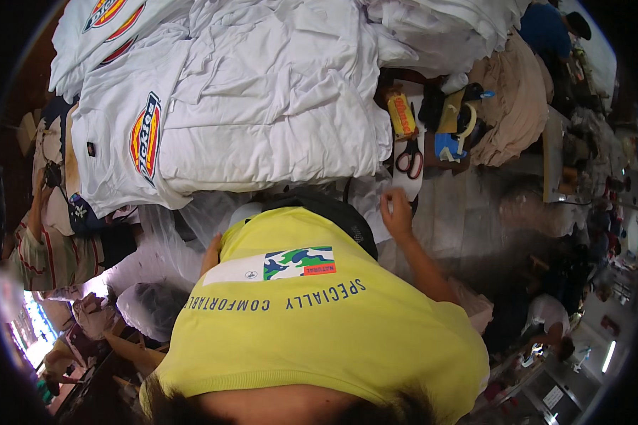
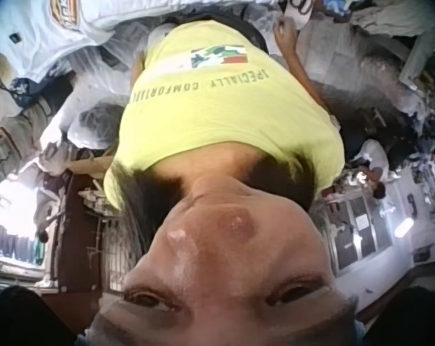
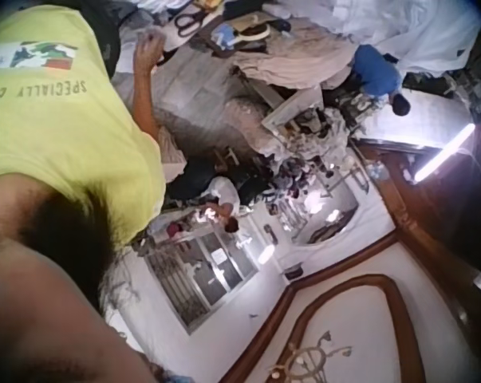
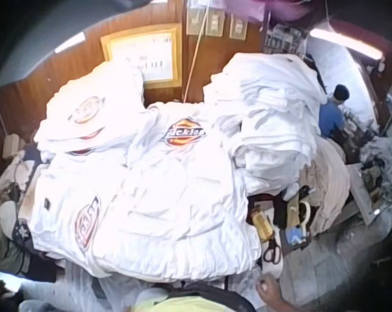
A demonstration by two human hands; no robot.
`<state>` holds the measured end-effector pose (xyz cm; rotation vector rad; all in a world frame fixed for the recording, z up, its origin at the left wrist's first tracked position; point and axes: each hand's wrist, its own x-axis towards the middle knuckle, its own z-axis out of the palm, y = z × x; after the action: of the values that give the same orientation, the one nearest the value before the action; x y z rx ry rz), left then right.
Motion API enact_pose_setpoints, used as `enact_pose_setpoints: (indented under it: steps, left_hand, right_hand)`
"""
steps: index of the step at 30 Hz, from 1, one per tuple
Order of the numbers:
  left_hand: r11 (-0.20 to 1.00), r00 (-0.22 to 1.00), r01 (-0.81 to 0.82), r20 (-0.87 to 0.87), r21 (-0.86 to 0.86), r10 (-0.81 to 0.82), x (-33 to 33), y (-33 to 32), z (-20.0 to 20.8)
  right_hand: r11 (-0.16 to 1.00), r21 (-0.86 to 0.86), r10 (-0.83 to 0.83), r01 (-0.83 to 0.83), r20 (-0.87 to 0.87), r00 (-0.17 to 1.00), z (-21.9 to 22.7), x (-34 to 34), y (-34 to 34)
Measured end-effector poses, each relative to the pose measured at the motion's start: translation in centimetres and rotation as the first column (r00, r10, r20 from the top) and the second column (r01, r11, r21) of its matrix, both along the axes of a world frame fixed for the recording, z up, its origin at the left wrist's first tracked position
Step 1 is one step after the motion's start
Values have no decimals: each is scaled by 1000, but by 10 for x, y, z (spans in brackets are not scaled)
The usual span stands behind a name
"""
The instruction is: The person trims threads from a garment using shears and then folds the garment onto a stack of similar items.
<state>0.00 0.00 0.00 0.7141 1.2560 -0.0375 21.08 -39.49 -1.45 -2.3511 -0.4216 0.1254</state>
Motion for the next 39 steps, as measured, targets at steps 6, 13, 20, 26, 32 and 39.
enact_pose_setpoints:
  steps: [6, 13, 20, 26, 32, 39]
  left_hand:
    - [575, 761, 401, 90, 713, -643, 112, 45, 63]
    - [-513, -172, 55, -498, 857, -850, 162, 61, 81]
    - [-235, 120, 315, -285, 920, -951, 200, 123, 101]
    - [-638, 375, 12, -595, 770, -711, 289, 145, 63]
    - [-560, 435, 114, -548, 821, -715, 322, 173, 70]
    - [-79, 645, -182, 58, 980, -762, 305, 186, 80]
  right_hand:
    - [900, -142, -394, 412, -670, 629, -163, -137, -56]
    - [590, 144, -288, 795, -882, 373, -130, -128, -3]
    - [702, 450, -607, 552, -27, 794, 71, 24, 103]
    - [964, -257, 125, 61, 647, 752, 104, 144, 212]
    - [977, -180, -68, 113, 239, 969, 87, 194, 203]
    - [997, 51, 49, -49, 9, 999, 111, 174, 160]
